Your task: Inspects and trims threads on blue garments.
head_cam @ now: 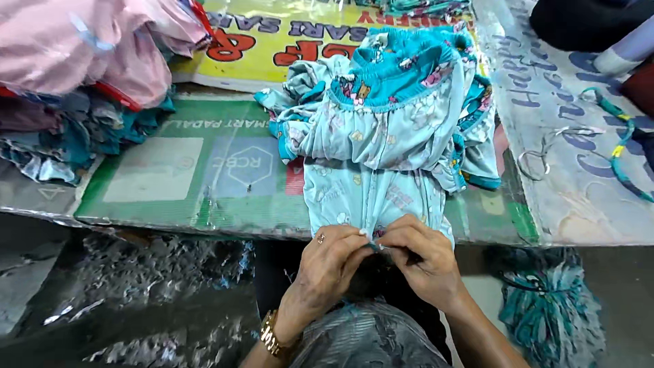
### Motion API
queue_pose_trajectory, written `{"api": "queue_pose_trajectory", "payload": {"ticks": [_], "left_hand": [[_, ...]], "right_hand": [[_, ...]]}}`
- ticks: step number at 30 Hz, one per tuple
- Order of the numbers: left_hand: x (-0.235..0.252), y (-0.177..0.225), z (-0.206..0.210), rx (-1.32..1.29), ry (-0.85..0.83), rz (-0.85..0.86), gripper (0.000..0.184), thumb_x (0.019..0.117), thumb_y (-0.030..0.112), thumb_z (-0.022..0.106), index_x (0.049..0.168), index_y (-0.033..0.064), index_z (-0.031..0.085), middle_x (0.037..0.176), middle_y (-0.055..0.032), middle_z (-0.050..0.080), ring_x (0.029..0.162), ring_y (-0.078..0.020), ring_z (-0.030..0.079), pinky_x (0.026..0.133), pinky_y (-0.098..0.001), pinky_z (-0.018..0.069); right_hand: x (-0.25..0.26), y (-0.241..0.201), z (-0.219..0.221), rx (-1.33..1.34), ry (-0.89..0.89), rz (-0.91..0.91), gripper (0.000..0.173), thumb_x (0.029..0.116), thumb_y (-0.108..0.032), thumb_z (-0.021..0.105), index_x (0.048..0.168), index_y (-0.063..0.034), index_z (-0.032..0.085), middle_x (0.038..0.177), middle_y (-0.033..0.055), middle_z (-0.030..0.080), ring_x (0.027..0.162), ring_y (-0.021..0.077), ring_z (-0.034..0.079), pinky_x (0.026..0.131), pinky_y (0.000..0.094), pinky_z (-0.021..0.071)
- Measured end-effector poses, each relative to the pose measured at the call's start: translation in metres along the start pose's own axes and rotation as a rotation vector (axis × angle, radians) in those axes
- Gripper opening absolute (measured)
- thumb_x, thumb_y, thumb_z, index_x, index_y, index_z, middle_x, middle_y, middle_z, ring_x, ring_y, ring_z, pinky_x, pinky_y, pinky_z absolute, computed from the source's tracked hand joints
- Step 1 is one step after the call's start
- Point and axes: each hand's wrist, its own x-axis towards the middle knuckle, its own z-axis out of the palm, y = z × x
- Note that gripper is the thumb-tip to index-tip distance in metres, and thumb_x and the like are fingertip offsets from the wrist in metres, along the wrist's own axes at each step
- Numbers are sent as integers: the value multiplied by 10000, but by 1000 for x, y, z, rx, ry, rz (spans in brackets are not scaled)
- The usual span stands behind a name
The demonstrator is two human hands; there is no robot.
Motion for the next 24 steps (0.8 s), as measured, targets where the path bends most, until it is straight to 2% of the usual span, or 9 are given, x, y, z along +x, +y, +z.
{"api": "queue_pose_trajectory", "payload": {"ticks": [2, 5, 7, 9, 13, 16, 24], "left_hand": [[0, 2, -4, 35, -27, -14, 183, 1029, 199, 630, 1182, 99, 650, 1063, -77, 669, 1043, -144, 648, 938, -262, 523], [-5, 2, -4, 164, -14, 39, 119, 1023, 126, 603, 1106, 115, 689, 1008, -72, 679, 991, -174, 650, 908, -305, 521], [-11, 3, -8, 296, 16, 104, 113, 1018, 124, 593, 1105, 126, 665, 1008, -65, 682, 971, -200, 646, 918, -345, 501], [-17, 5, -12, 364, 35, 134, 101, 1020, 151, 597, 1108, 130, 642, 1005, -52, 656, 959, -199, 620, 944, -359, 466], [-24, 12, -14, 361, 70, 130, 95, 1025, 189, 599, 1098, 135, 627, 995, -39, 625, 956, -173, 598, 971, -350, 426], [-25, 14, -11, 358, 111, 99, 90, 1024, 217, 613, 1078, 148, 631, 978, -22, 627, 953, -151, 604, 983, -348, 422], [-19, 19, -2, 371, 138, 103, 79, 1013, 204, 608, 1050, 154, 657, 926, -7, 639, 902, -143, 587, 978, -363, 384]], "right_hand": [[-2, -4, 0, -75, -30, -46, 81, 1007, -124, 631, 997, -80, 699, 962, 69, 694, 834, 60, 658, 696, 168, 536], [-6, -15, 2, -305, -78, -87, 82, 991, -165, 628, 1008, -114, 690, 889, 53, 694, 723, 116, 647, 582, 244, 504], [-6, -25, -3, -449, -99, -35, 187, 947, -277, 664, 1040, -116, 689, 834, 42, 684, 693, 141, 644, 555, 281, 497], [-4, -29, -12, -538, -121, -4, 281, 924, -334, 656, 1094, -113, 684, 865, 52, 698, 722, 160, 660, 557, 302, 497], [-4, -26, -16, -608, -144, -78, 155, 993, -234, 630, 1095, -128, 675, 963, 64, 731, 810, 197, 679, 614, 311, 493], [-3, -22, -10, -620, -164, -131, 151, 998, -216, 653, 1117, -135, 699, 1016, 56, 750, 800, 197, 671, 619, 325, 473], [-3, -17, 5, -580, -82, -188, 173, 1031, -200, 606, 1133, -119, 720, 1000, 73, 754, 756, 179, 656, 614, 308, 456]]}}
